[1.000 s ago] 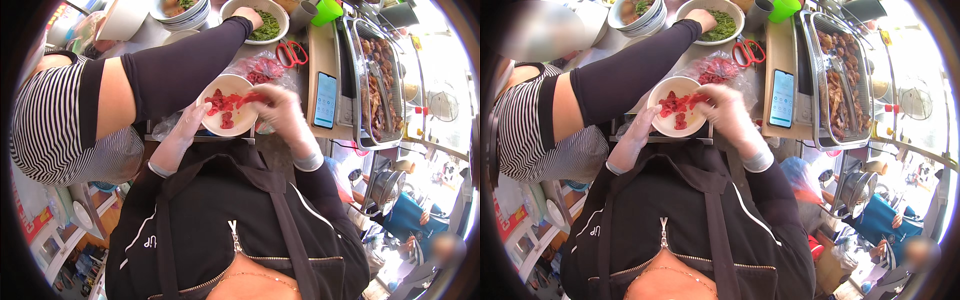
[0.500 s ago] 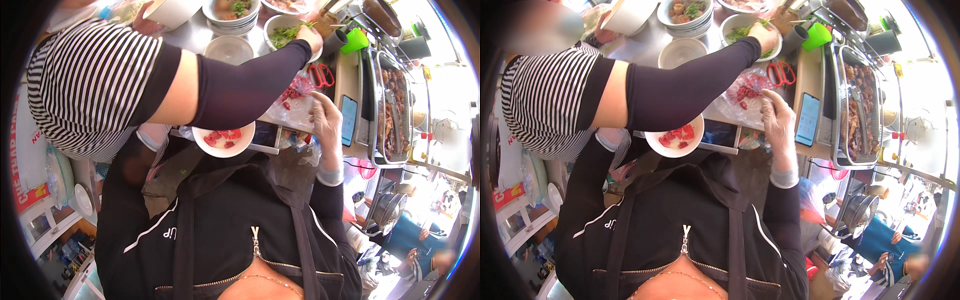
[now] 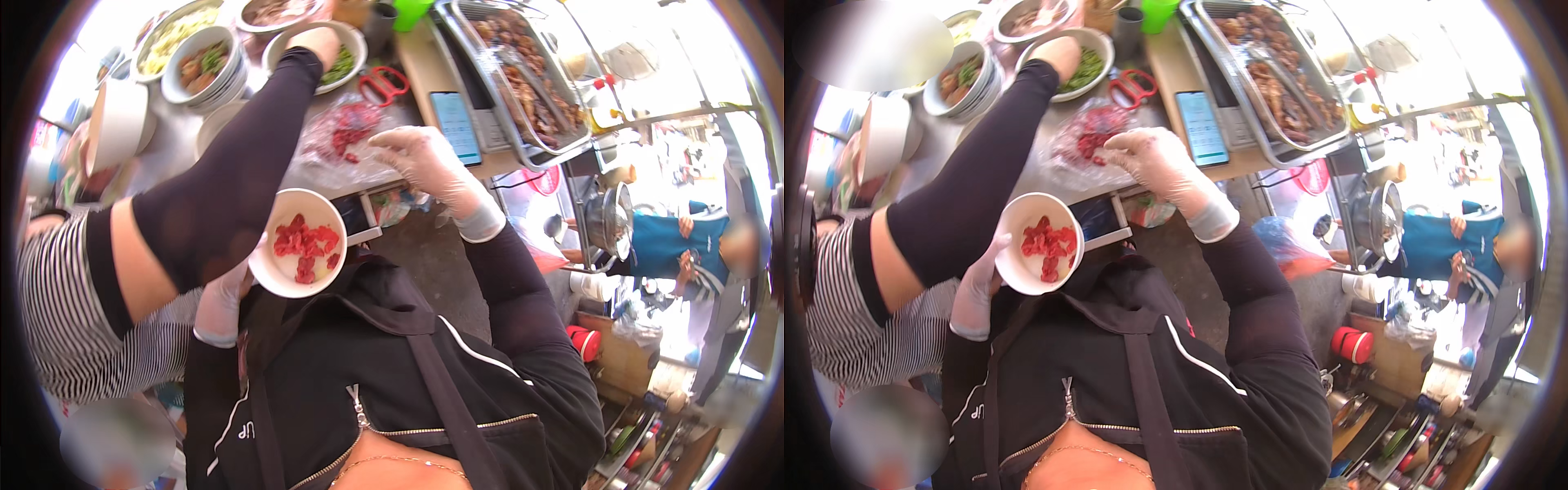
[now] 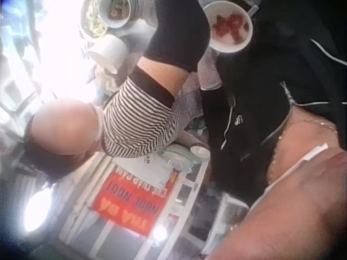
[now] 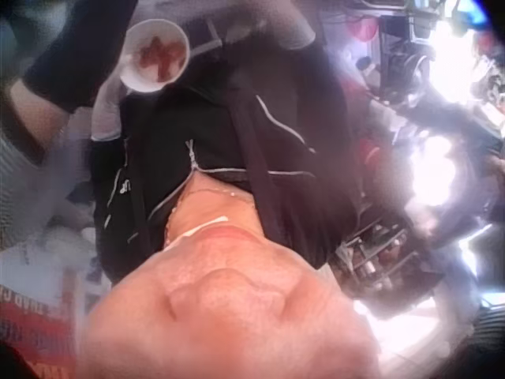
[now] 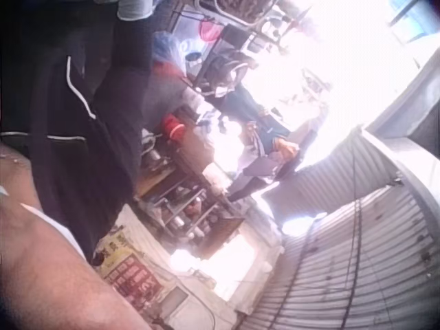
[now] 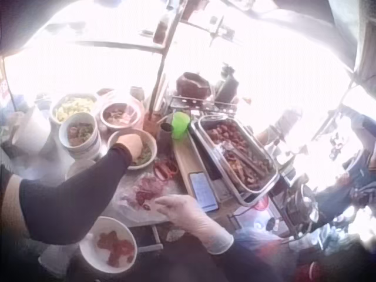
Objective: The person assembles multiple food orders at a street food stall. They add cooked meat, vegetables, and broth into bowls using tongs and a ladle, then place lids on the bowls. The person handles bowls, tongs, a ladle, and plastic lids while working at a metal counter with various ingredients.
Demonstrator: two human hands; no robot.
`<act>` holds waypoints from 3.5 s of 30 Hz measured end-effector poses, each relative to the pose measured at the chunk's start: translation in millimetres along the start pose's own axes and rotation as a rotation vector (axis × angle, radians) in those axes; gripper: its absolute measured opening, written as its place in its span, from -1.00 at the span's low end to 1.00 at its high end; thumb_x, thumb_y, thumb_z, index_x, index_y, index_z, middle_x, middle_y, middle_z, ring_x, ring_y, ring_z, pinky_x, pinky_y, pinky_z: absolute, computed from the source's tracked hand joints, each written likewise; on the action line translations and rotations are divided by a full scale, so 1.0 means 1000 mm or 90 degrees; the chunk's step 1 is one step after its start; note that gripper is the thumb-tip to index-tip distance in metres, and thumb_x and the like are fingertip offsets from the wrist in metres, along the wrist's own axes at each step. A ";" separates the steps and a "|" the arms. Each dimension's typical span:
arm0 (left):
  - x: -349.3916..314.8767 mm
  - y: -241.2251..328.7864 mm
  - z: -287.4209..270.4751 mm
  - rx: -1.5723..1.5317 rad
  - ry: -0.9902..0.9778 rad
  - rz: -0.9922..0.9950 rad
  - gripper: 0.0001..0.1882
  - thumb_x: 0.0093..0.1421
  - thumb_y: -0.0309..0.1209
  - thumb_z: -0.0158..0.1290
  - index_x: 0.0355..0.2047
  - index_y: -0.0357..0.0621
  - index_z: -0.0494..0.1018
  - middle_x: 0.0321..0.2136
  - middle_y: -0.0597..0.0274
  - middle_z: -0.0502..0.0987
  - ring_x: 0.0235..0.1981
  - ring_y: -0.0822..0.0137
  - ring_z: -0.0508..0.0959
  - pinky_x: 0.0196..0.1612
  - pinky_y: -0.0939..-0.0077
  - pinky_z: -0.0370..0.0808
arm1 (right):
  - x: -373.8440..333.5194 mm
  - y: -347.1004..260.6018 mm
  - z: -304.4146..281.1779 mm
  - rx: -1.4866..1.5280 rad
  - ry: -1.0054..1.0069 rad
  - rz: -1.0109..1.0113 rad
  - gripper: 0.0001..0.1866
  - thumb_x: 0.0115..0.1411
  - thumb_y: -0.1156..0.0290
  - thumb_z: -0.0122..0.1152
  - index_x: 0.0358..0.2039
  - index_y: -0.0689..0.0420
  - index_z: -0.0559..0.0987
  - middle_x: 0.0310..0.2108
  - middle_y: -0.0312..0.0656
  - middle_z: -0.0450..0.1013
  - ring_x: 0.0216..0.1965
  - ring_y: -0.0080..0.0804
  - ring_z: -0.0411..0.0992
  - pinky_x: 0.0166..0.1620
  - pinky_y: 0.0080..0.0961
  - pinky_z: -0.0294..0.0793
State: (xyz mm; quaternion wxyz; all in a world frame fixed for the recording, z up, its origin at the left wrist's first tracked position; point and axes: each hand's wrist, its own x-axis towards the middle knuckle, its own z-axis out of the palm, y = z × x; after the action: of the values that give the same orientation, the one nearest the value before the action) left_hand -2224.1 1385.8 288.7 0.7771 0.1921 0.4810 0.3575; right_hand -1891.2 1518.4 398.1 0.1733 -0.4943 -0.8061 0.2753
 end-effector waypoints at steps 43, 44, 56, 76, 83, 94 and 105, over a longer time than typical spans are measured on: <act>0.117 0.068 0.272 -0.013 -0.104 0.269 -0.33 0.36 -0.10 -0.11 0.31 -0.30 0.10 0.24 -0.04 0.28 0.24 0.17 0.33 0.29 0.25 0.25 | -0.071 0.172 -0.318 -0.176 0.011 0.251 -0.72 0.15 0.35 0.18 -0.12 0.06 0.65 -0.31 -0.04 0.58 -0.23 -0.14 0.55 -0.07 -0.30 0.46; 0.116 0.070 0.272 -0.010 -0.106 0.269 -0.33 0.36 -0.10 -0.11 0.31 -0.30 0.10 0.24 -0.04 0.28 0.24 0.17 0.32 0.29 0.25 0.25 | -0.071 0.169 -0.322 -0.148 0.021 0.279 -0.72 0.15 0.35 0.18 -0.12 0.06 0.64 -0.31 -0.04 0.58 -0.24 -0.14 0.55 -0.08 -0.30 0.46; 0.119 0.082 0.269 0.019 -0.135 0.204 -0.32 0.35 -0.11 -0.08 0.31 -0.32 0.10 0.25 -0.01 0.28 0.25 0.19 0.31 0.30 0.28 0.23 | -0.041 0.157 -0.316 -0.397 -0.079 0.152 -0.70 0.11 0.37 0.14 -0.15 0.13 0.63 -0.31 0.01 0.55 -0.19 -0.05 0.51 -0.07 -0.23 0.44; 0.138 0.105 0.288 0.160 -0.079 0.216 -0.24 0.30 0.10 -0.05 0.29 -0.22 0.16 0.11 0.07 0.43 0.02 0.32 0.54 0.00 0.38 0.56 | -0.057 0.073 -0.314 -0.055 0.000 0.083 -0.70 0.19 0.56 0.15 -0.05 0.21 0.60 -0.41 -0.23 0.55 -0.38 -0.51 0.47 -0.25 -0.54 0.44; 0.123 0.108 0.301 0.090 -0.177 0.188 -0.25 0.31 0.07 -0.04 0.29 -0.23 0.16 0.12 0.06 0.42 0.09 0.29 0.48 0.05 0.36 0.52 | -0.048 0.069 -0.283 -0.266 0.021 0.008 -0.66 0.16 0.56 0.17 -0.02 0.20 0.56 -0.31 -0.15 0.56 -0.27 -0.46 0.50 -0.13 -0.52 0.46; 0.130 0.095 0.271 0.101 -0.068 0.259 -0.32 0.34 0.00 -0.06 0.25 -0.27 0.21 0.08 0.09 0.45 0.05 0.36 0.50 0.05 0.44 0.50 | -0.074 0.154 -0.319 -0.546 0.028 0.182 -0.67 0.15 0.28 0.16 -0.05 -0.04 0.59 -0.32 -0.05 0.55 -0.23 -0.04 0.52 -0.11 -0.15 0.45; 0.123 0.096 0.286 0.079 -0.099 0.253 -0.31 0.36 -0.07 -0.06 0.30 -0.32 0.11 0.23 0.01 0.29 0.21 0.24 0.34 0.27 0.34 0.26 | -0.070 0.169 -0.317 -0.583 0.163 0.130 -0.75 0.17 0.40 0.12 -0.15 -0.08 0.64 -0.42 -0.08 0.56 -0.33 -0.07 0.55 -0.23 -0.20 0.52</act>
State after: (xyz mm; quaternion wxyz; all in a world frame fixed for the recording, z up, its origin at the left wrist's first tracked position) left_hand -1971.5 1554.1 407.5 0.7127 0.3574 0.3933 0.4578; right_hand -1566.4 1602.9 543.6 0.0077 -0.6264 -0.7638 -0.1553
